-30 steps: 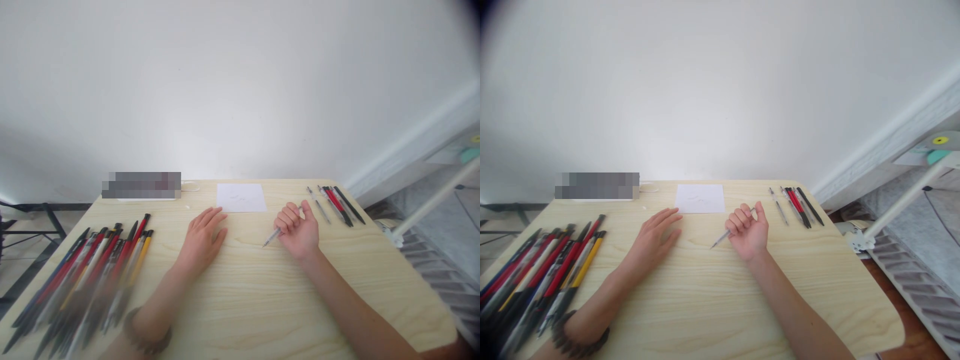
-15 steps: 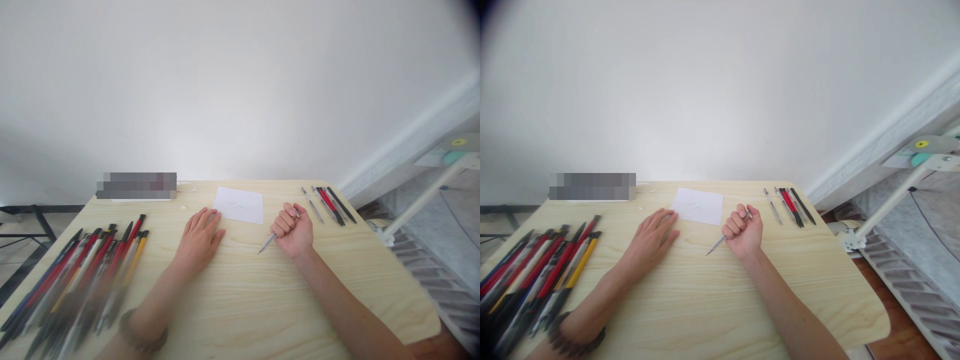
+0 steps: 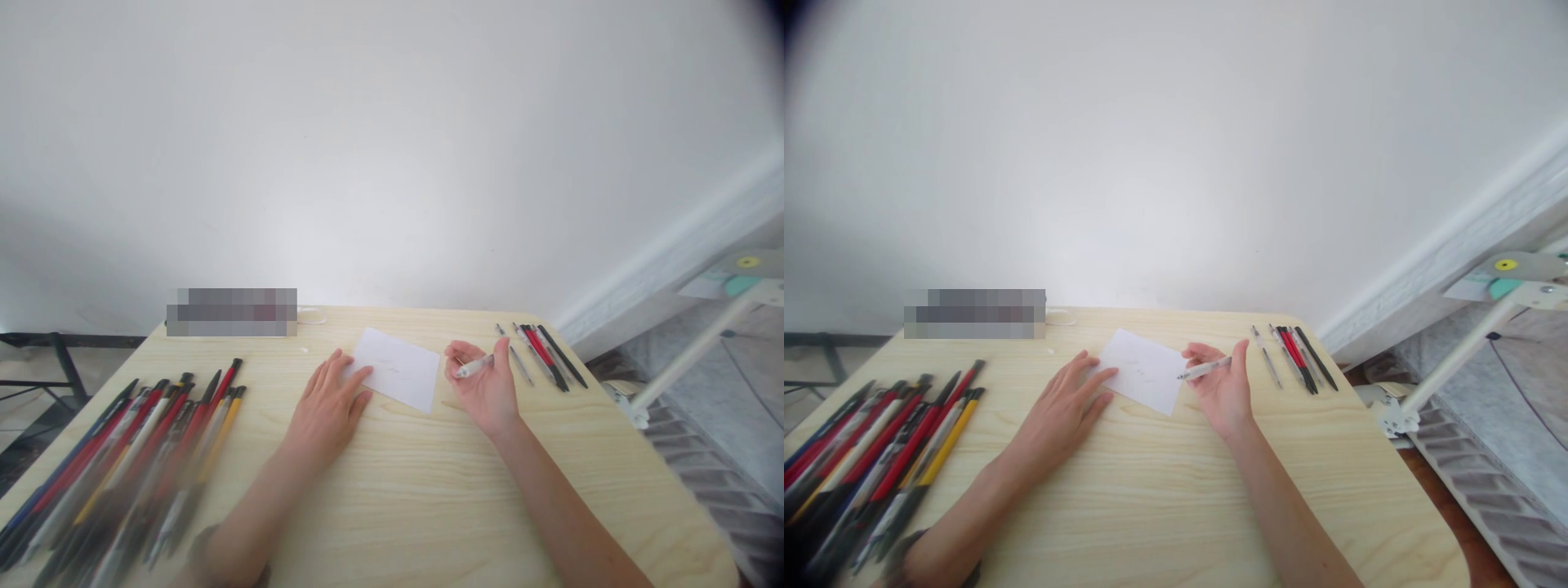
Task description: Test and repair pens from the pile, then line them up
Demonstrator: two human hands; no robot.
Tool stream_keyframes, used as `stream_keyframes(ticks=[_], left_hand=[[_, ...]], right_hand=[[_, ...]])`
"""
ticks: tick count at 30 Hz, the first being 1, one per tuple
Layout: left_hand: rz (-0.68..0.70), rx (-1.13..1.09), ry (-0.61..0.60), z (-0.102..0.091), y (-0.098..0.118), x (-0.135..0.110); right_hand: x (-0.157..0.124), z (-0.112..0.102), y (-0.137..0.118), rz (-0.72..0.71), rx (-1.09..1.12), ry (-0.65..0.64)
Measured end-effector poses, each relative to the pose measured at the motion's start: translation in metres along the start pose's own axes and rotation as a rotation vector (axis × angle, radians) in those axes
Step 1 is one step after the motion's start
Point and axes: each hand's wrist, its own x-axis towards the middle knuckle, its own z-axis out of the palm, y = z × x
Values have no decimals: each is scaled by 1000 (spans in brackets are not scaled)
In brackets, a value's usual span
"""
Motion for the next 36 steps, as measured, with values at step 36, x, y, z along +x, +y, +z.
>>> stream_keyframes(ticks=[36], left_hand=[[114, 24, -109, -5, 7, 0]], right_hand=[[18, 5, 35, -392, -999, 106]])
